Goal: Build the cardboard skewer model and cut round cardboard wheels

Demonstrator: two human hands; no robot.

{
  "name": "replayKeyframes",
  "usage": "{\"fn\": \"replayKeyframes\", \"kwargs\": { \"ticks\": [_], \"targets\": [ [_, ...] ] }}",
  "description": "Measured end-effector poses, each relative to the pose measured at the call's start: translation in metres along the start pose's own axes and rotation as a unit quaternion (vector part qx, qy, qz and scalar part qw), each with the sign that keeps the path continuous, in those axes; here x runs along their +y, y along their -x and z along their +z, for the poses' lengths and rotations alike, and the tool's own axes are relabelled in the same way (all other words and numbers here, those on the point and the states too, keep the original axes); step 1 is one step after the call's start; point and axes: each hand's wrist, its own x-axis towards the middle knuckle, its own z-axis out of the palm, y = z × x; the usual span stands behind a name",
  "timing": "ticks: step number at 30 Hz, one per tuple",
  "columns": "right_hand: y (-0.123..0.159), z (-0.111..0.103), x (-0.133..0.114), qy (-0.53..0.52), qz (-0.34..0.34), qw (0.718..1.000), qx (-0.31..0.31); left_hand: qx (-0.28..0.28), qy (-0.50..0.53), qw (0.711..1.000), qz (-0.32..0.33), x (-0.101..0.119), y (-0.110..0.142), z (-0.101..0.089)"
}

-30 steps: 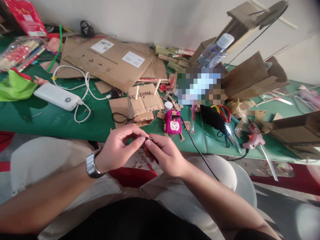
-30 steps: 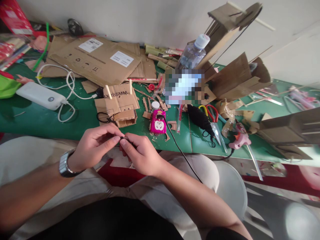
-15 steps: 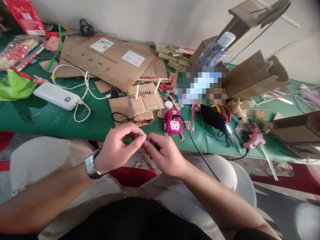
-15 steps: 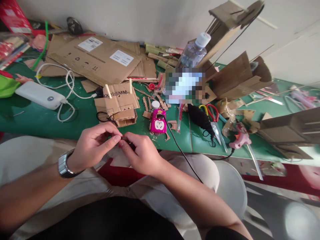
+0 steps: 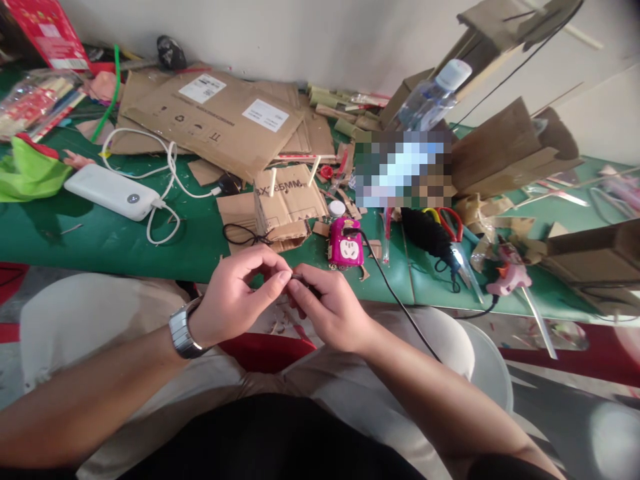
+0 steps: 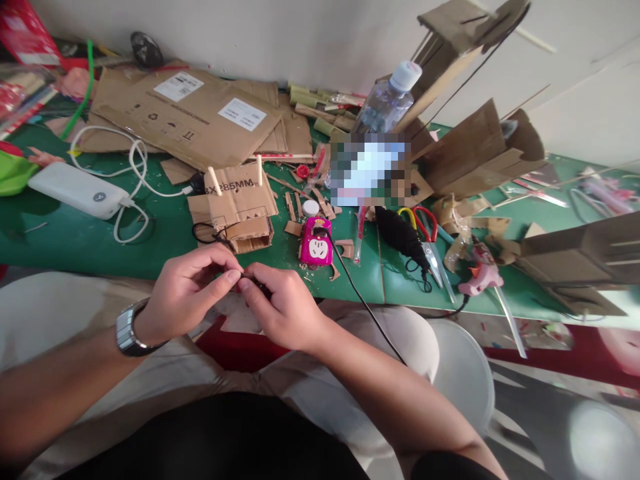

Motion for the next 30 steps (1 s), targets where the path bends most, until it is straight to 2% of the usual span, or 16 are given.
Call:
{"fn": "replayKeyframes", "kwargs": {
  "ticks": [7, 13, 16, 19, 21, 22, 26, 30],
  "targets": [
    [-0.001, 0.0, -0.001, -0.007, 0.001, 1.0, 0.003, 0.008, 0.026, 1.0, -0.002, 0.0, 0.001, -0.001],
    [-0.001, -0.001, -0.001, -0.019, 0.012, 1.0, 0.011, 0.021, 0.0, 0.999, 0.031, 0.004, 0.003, -0.004],
    [-0.002, -0.001, -0.002, -0.021, 0.021, 0.999, 0.016, 0.075, -0.049, 0.991, 0.097, 0.002, 0.002, -0.007],
    [-0.002, -0.001, -0.001, -0.019, 0.019, 0.999, 0.022, 0.173, -0.094, 0.962, 0.191, -0.008, -0.006, -0.014],
    [-0.003, -0.001, 0.0, -0.017, 0.012, 0.999, 0.025, 0.214, -0.102, 0.95, 0.203, -0.018, -0.015, -0.02],
    [-0.003, -0.001, 0.001, -0.017, 0.009, 1.0, 0.025, 0.208, -0.102, 0.954, 0.188, -0.023, -0.019, -0.023],
    [-0.005, -0.001, 0.005, -0.01, 0.0, 0.999, 0.04, 0.12, -0.087, 0.983, 0.111, -0.039, -0.036, -0.033],
    [-0.008, -0.002, 0.009, 0.011, -0.019, 0.997, 0.077, 0.066, -0.064, 0.993, 0.07, -0.043, -0.046, -0.034]
  ]
}}
